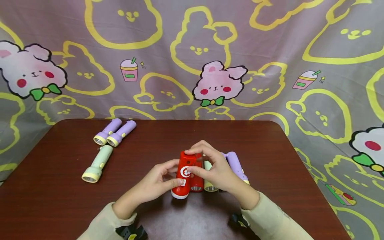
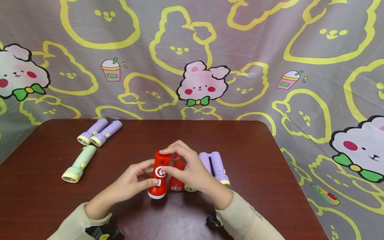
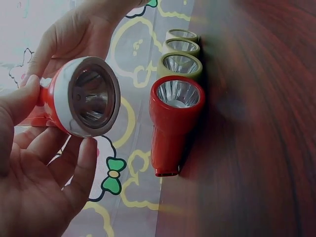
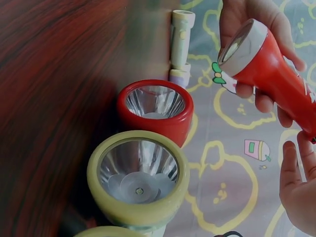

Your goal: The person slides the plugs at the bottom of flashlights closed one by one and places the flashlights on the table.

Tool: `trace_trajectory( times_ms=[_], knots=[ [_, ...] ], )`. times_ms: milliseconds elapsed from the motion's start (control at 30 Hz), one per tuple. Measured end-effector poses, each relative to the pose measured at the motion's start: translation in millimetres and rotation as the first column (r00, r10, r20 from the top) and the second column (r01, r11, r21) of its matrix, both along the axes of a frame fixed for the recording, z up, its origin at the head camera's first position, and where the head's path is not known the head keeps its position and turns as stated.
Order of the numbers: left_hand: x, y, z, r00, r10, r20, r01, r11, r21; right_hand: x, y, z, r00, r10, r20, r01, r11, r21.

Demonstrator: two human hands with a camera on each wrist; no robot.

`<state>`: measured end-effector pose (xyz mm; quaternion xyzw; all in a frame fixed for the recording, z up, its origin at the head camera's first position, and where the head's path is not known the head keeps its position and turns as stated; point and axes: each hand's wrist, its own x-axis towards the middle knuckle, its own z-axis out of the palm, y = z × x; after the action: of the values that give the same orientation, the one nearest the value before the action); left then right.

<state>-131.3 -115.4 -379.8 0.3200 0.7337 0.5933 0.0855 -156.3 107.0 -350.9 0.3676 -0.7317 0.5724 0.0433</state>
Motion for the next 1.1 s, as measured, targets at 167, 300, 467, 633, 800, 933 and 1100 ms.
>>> trace_trajectory(
  times_ms=[167,300,467,633,800,933,1100],
  knots=[
    [1.8,-0.3,1.3,1.000,-0.004,0.026,0.004,1.000,0.005,-0.2,2.5,0.0,1.000,0.007,0.000,-0.007,1.000,0.017],
    [2.8,-1.3,0.6,1.000,0.009,0.013,-0.009,1.000,-0.028,-0.9,5.9,0.4,1.000,0.020,-0.005,-0.020,0.999,0.026],
    [3.9,-3.0,0.4,1.000,0.013,0.005,-0.013,0.998,-0.054,-3.9,15.0,1.5,0.998,0.040,-0.039,-0.038,0.998,0.046],
    [4.7,-7.6,1.6,1.000,0.029,0.002,-0.029,0.998,-0.062,-5.7,30.9,1.8,0.997,0.015,-0.079,-0.005,0.992,0.126],
    [4.4,-13.3,0.9,0.999,0.050,-0.008,-0.050,0.996,-0.076,-6.9,49.1,-0.9,0.996,-0.016,-0.091,0.035,0.975,0.218],
    [3.0,-17.8,-0.1,0.997,0.065,-0.033,-0.067,0.994,-0.085,-8.6,61.9,-5.8,0.991,-0.022,-0.134,0.060,0.957,0.283],
    [1.1,-23.3,-2.1,0.996,0.090,-0.022,-0.092,0.991,-0.101,-11.4,75.9,-12.6,0.988,-0.006,-0.156,0.068,0.918,0.392]
  ],
)
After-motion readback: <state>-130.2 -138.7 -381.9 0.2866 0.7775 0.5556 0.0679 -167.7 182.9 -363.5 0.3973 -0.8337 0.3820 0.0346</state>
